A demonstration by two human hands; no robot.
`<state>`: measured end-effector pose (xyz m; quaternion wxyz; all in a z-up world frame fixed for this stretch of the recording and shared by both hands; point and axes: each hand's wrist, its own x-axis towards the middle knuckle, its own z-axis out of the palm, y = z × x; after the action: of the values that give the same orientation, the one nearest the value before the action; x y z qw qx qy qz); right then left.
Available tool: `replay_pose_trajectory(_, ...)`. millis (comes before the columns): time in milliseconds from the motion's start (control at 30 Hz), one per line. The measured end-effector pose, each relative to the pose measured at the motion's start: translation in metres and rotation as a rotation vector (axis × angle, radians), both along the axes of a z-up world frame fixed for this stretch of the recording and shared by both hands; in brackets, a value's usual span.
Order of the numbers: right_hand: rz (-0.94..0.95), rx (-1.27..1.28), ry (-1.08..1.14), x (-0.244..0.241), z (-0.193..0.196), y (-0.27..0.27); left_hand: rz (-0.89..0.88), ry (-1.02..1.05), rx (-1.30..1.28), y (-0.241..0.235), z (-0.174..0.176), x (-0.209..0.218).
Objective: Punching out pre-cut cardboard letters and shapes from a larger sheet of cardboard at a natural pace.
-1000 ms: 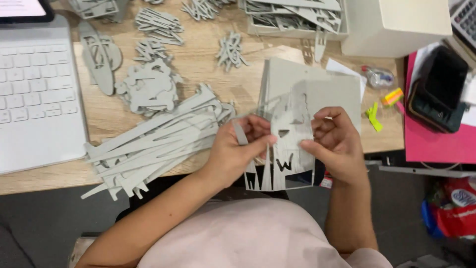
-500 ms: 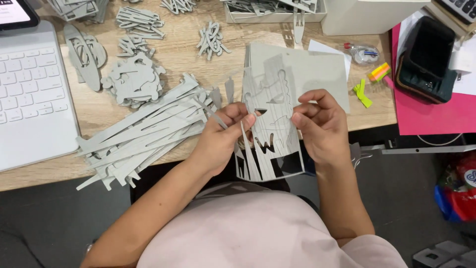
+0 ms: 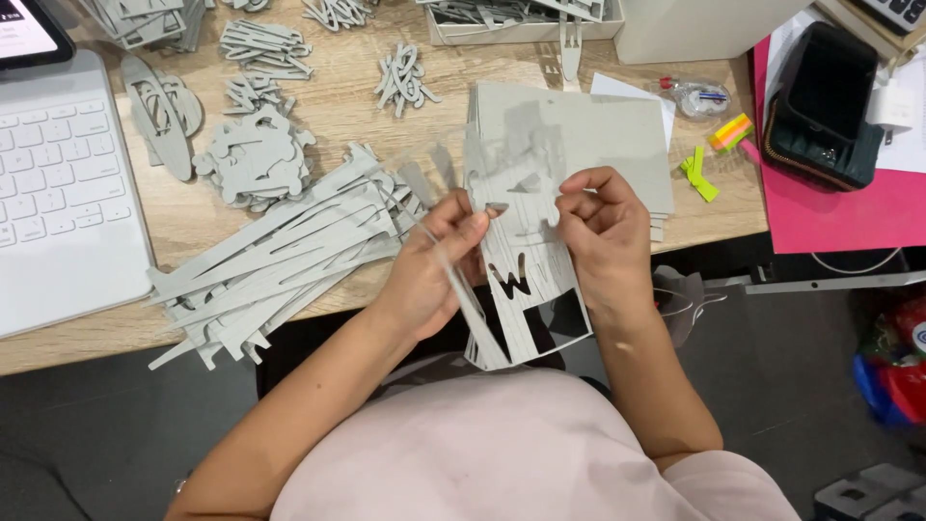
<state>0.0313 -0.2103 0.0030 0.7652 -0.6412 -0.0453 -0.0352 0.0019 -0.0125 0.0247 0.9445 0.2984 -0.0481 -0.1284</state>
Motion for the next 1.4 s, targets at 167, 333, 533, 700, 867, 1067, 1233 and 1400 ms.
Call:
replay_pose_trajectory(167,0.067,-0.136,-0.013,-0.004,0.018,0.017,0.124,0.015,0.358,0.0,-0.006,0.002)
replay_pose_trajectory(333,0.15,-0.149,-0.021,0.0,0.018,0.012,0.197,-0.01,0.406,-0.004,-0.018,0.004)
replay_pose_trajectory(533,0.164,-0.03,-0.016,0.007,0.01,0.008,0.224,-0.04,0.394,0.002,-0.018,0.007)
replay_pose_trajectory(700,0.18,0.114,0.088,0.0,0.01,0.007,0.176,-0.057,0.369,-0.002,-0.045,0.004)
replay_pose_trajectory(867,0.037,0.075,0.017,0.0,0.008,0.018,0.184,-0.135,0.364,0.0,-0.042,0.006)
replay_pose_trajectory(1067,0.018,0.05,-0.029,-0.01,0.01,0.024,0.175,-0.226,0.386,0.007,-0.034,0.007)
replay_pose_trajectory(1233,-0.056,0.114,-0.01,-0.004,0.004,0.018,0.115,-0.262,0.297,0.007,-0.017,0.002)
replay_pose_trajectory(1400,0.009,-0.053,0.0,-0.01,0.027,0.018,0.162,-0.116,0.244,0.006,-0.016,0.004)
